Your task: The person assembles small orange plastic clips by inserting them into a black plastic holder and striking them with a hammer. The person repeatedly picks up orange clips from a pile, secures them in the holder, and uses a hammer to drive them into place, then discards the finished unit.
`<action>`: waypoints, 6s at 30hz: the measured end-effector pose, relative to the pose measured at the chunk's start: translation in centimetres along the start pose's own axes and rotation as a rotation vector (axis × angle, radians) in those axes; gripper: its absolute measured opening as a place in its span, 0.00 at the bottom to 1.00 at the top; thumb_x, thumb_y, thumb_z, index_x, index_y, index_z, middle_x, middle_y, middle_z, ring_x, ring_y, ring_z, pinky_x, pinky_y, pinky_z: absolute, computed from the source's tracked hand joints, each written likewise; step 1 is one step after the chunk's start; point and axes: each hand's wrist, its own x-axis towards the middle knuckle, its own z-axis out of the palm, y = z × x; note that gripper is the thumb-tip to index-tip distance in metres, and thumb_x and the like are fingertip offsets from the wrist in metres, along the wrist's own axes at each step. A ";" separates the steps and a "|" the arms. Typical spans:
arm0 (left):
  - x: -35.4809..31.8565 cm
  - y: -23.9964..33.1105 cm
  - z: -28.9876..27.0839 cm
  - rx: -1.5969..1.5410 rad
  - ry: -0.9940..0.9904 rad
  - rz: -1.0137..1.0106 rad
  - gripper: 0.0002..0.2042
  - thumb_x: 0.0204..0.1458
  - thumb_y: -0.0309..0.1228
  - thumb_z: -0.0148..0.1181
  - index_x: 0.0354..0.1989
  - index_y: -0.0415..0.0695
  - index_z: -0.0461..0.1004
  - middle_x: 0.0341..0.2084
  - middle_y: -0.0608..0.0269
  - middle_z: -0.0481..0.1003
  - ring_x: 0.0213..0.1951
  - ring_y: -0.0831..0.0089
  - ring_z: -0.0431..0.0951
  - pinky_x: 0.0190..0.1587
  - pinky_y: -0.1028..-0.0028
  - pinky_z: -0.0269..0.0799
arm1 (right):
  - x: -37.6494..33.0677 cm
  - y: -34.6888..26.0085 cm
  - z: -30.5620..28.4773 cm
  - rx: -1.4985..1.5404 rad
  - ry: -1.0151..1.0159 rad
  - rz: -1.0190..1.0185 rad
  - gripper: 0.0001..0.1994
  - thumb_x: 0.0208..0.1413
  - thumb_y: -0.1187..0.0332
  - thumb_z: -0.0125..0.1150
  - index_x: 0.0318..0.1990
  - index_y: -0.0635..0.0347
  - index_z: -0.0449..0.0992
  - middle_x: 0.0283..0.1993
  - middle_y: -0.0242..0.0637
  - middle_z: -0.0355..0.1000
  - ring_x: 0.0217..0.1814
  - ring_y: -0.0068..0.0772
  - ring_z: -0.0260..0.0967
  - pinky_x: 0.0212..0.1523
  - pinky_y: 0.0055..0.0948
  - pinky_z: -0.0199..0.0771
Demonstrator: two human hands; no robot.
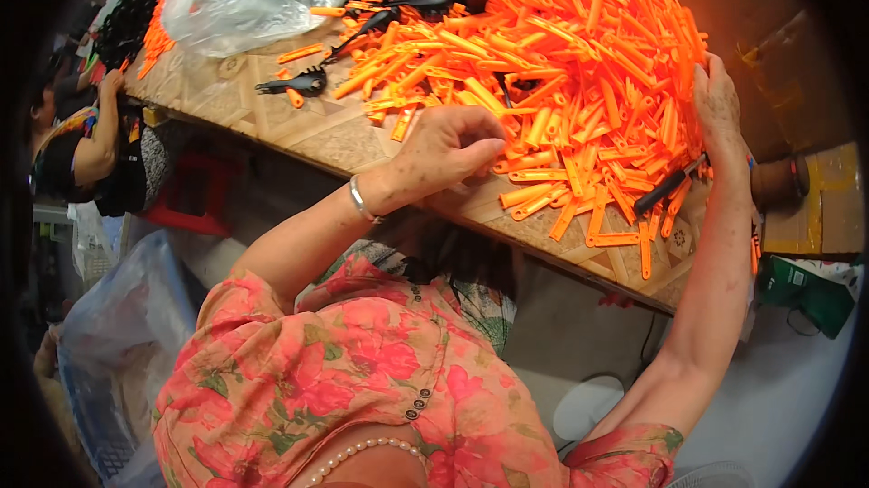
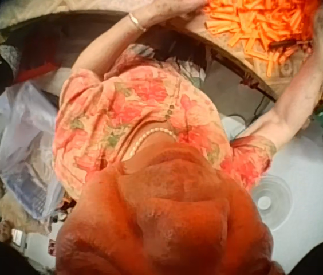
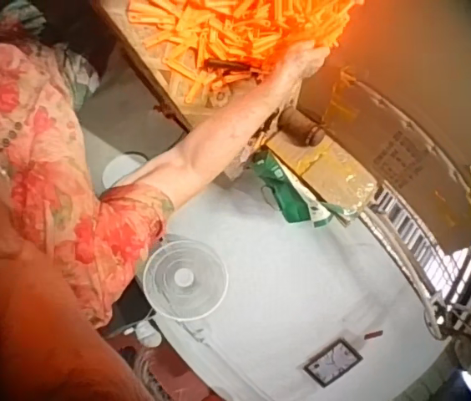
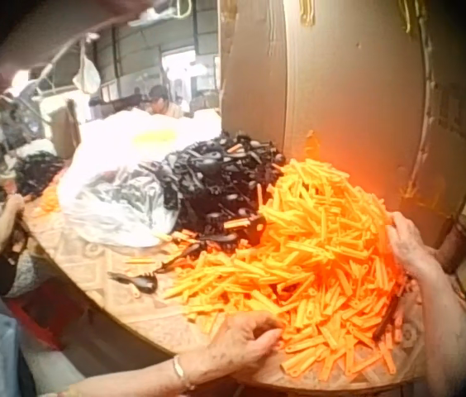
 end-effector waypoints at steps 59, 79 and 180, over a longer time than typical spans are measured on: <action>1.8 0.8 -10.0 0.686 0.376 0.400 0.11 0.59 0.21 0.55 0.49 0.38 0.76 0.46 0.59 0.78 0.51 0.69 0.76 0.56 0.71 0.68 | -19.9 19.0 -9.0 -0.333 -0.356 0.611 0.64 0.27 0.42 0.77 0.74 0.42 0.44 0.77 0.47 0.38 0.79 0.50 0.34 0.74 0.45 0.43; -3.2 0.7 -11.1 0.444 0.486 0.156 0.12 0.63 0.26 0.54 0.53 0.38 0.76 0.47 0.61 0.78 0.52 0.76 0.75 0.57 0.74 0.68 | -21.1 21.1 -8.8 -0.116 0.105 0.707 0.18 0.48 0.65 0.65 0.46 0.61 0.74 0.40 0.43 0.76 0.38 0.38 0.76 0.38 0.33 0.75; -8.3 -1.5 -10.0 0.884 0.613 0.534 0.29 0.59 0.25 0.55 0.68 0.36 0.54 0.68 0.49 0.54 0.69 0.58 0.54 0.70 0.57 0.49 | -35.2 21.7 -6.8 -0.453 0.359 0.746 0.15 0.55 0.57 0.60 0.46 0.53 0.79 0.50 0.39 0.74 0.53 0.49 0.67 0.56 0.42 0.66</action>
